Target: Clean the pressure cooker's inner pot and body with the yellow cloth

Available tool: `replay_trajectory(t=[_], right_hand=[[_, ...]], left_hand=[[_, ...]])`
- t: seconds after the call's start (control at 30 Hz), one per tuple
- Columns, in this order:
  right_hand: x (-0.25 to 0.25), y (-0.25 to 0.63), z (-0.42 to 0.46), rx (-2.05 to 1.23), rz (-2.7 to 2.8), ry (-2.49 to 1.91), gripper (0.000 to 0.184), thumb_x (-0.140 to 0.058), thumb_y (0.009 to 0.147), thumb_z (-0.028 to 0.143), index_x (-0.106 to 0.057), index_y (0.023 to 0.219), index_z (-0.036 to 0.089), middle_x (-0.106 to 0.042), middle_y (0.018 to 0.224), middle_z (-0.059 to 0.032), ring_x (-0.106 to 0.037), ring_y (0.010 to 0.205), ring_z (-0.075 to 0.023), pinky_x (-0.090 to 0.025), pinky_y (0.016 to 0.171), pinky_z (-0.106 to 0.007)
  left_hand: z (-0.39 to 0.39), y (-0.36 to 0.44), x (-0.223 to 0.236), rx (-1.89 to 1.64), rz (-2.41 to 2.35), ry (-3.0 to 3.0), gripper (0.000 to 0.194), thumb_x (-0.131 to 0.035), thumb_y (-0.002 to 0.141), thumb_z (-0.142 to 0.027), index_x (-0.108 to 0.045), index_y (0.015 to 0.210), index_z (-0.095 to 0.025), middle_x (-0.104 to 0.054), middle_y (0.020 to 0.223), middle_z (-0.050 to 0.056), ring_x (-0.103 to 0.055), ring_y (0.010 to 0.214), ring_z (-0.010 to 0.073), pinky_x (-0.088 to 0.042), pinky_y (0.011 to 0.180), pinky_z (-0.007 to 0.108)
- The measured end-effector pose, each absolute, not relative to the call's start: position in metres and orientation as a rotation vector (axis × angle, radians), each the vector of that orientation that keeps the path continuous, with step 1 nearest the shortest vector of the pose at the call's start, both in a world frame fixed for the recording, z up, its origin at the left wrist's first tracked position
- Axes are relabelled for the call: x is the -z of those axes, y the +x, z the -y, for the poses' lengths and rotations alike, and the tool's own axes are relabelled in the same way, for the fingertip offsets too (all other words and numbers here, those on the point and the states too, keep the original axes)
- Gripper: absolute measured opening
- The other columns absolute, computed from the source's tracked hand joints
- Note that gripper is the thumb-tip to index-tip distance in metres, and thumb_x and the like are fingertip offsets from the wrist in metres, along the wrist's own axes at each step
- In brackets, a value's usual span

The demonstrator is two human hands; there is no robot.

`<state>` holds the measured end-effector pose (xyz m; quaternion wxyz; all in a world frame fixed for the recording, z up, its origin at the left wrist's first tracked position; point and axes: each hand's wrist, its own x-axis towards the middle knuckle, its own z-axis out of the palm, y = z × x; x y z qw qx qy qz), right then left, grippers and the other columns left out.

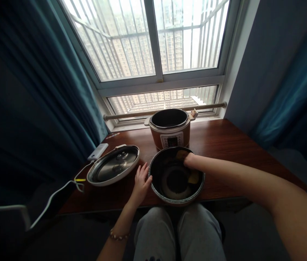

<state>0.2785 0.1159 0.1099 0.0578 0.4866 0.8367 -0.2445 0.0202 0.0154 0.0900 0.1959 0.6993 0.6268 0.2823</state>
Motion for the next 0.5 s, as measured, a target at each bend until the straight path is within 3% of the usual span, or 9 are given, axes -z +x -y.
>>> replay_trajectory(t=[0.13,0.3,0.4,0.5], right_hand=[[-0.104,0.268,-0.137,0.755,-2.821,1.215,0.017,-0.053,0.068,0.004,-0.061,0.064,0.019,-0.065,0.090,-0.0030,-0.052,0.105,-0.0155,-0.034,0.098,-0.034],[-0.098,0.245,-0.149,0.756,-2.954,0.907,0.022,-0.051,0.073,0.004,-0.064,0.083,0.019,-0.057,0.117,-0.0028,-0.039,0.121,-0.0149,-0.022,0.105,-0.030],[-0.093,0.241,-0.149,0.761,-2.951,0.932,0.024,-0.050,0.074,0.003,-0.064,0.087,0.018,-0.054,0.122,-0.0037,-0.033,0.126,-0.0168,-0.019,0.107,-0.031],[-0.085,0.249,-0.142,0.779,-2.887,1.142,0.023,-0.052,0.072,0.001,-0.065,0.085,0.015,-0.058,0.113,-0.0073,-0.038,0.121,-0.0197,-0.023,0.105,-0.033]], left_hand=[[-0.017,0.018,-0.090,-0.787,-1.738,1.962,0.047,-0.039,0.083,-0.030,-0.043,0.128,-0.019,-0.029,0.144,0.009,-0.011,0.136,0.0272,-0.017,0.104,0.054],[-0.018,0.020,-0.090,-0.777,-1.743,1.962,0.048,-0.039,0.082,-0.029,-0.043,0.129,-0.019,-0.030,0.144,0.007,-0.011,0.136,0.0274,-0.016,0.104,0.054],[-0.016,0.025,-0.089,-0.830,-1.778,1.976,0.048,-0.035,0.084,-0.027,-0.041,0.130,-0.016,-0.032,0.143,0.008,-0.012,0.136,0.0265,-0.016,0.105,0.054],[-0.012,0.031,-0.086,-0.929,-1.835,2.000,0.046,-0.032,0.085,-0.025,-0.042,0.129,-0.016,-0.035,0.141,0.007,-0.012,0.136,0.0248,-0.015,0.106,0.051]])
